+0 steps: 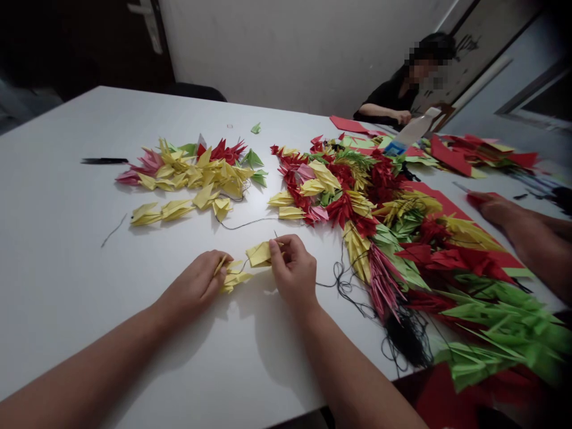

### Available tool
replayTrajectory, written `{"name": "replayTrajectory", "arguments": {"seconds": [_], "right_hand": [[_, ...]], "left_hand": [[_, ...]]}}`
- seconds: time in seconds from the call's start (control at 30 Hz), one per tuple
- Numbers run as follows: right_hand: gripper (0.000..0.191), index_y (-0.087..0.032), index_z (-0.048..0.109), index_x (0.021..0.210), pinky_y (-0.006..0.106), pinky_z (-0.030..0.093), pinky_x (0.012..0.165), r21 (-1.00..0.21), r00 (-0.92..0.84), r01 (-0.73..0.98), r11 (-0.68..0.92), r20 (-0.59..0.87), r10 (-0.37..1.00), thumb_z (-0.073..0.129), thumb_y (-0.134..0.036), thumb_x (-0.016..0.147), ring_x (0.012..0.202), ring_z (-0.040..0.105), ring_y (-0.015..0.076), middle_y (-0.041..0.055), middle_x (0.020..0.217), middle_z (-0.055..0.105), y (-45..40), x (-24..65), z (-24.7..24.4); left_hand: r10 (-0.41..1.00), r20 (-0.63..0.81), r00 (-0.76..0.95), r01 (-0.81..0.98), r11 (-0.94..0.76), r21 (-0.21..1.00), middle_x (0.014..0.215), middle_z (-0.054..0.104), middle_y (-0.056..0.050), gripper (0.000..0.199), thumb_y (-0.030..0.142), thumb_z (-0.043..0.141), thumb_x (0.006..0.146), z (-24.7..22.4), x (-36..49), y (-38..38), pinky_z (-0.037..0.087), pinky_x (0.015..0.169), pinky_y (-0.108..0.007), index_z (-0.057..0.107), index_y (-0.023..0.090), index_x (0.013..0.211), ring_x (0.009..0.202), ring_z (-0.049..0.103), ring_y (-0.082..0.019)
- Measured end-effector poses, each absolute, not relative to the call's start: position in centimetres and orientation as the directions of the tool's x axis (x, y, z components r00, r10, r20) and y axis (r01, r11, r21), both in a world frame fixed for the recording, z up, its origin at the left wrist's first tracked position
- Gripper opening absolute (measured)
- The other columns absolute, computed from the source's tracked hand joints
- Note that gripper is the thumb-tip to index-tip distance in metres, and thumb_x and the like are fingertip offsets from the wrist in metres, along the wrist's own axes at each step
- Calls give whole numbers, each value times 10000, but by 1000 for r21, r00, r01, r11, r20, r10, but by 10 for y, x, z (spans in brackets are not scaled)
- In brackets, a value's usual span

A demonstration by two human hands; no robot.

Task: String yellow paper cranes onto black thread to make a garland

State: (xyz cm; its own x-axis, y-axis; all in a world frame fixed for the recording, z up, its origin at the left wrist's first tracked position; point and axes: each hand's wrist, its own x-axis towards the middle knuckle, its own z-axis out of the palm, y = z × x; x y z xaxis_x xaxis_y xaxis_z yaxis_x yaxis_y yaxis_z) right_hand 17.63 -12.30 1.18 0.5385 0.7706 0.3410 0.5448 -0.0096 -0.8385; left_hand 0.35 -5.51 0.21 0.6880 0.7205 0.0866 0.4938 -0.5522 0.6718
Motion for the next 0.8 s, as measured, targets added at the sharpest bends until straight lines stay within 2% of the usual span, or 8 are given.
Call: {"name": "replayTrajectory", "arguments": {"seconds": [0.17,0.37,0.5,0.63,0.73,0.8], "right_hand": [[199,-187,523,771,193,335,469,-756,471,655,7,415,778,451,-351,859,435,450,72,-14,592,585,-123,170,9],[245,-186,559,770,203,313,478,-556,339,831,13,525,781,400,-333,885,443,479,86,5,590,616,-122,161,4],[251,-191,574,775,216,309,495,-478,253,878,25,508,823,377,-299,888,481,524,107,23,624,659,-121,157,4],[224,-188,576,803,208,325,507,-518,177,850,92,445,878,375,-261,869,497,527,102,24,657,672,-123,152,4],[210,-181,577,838,192,335,487,-633,135,754,177,414,900,394,-280,868,445,468,72,9,656,651,-127,157,7],[214,-178,576,864,188,336,466,-732,192,653,193,407,893,425,-328,869,417,420,54,4,684,637,-130,168,12]], "left_hand": [[722,67,689,530,-564,633,871,563,-62,286,427,311,879,3,8,-58,441,789,-373,489,206,915,853,536,-224],[696,136,705,477,-608,635,858,551,-70,307,472,430,817,-3,9,-59,454,770,-394,494,195,934,824,523,-236],[694,124,710,488,-610,624,853,557,-76,299,457,461,801,-3,10,-59,465,753,-396,499,183,915,816,525,-239],[659,152,736,461,-653,601,912,569,-74,300,438,444,819,-1,11,-59,449,791,-391,489,193,985,853,521,-233],[599,175,781,419,-711,564,891,570,-62,271,420,379,861,-1,11,-59,432,795,-388,493,190,947,838,511,-221],[603,167,780,435,-714,549,892,561,-65,279,419,351,876,-1,10,-59,430,790,-385,488,185,942,847,508,-221]]}}
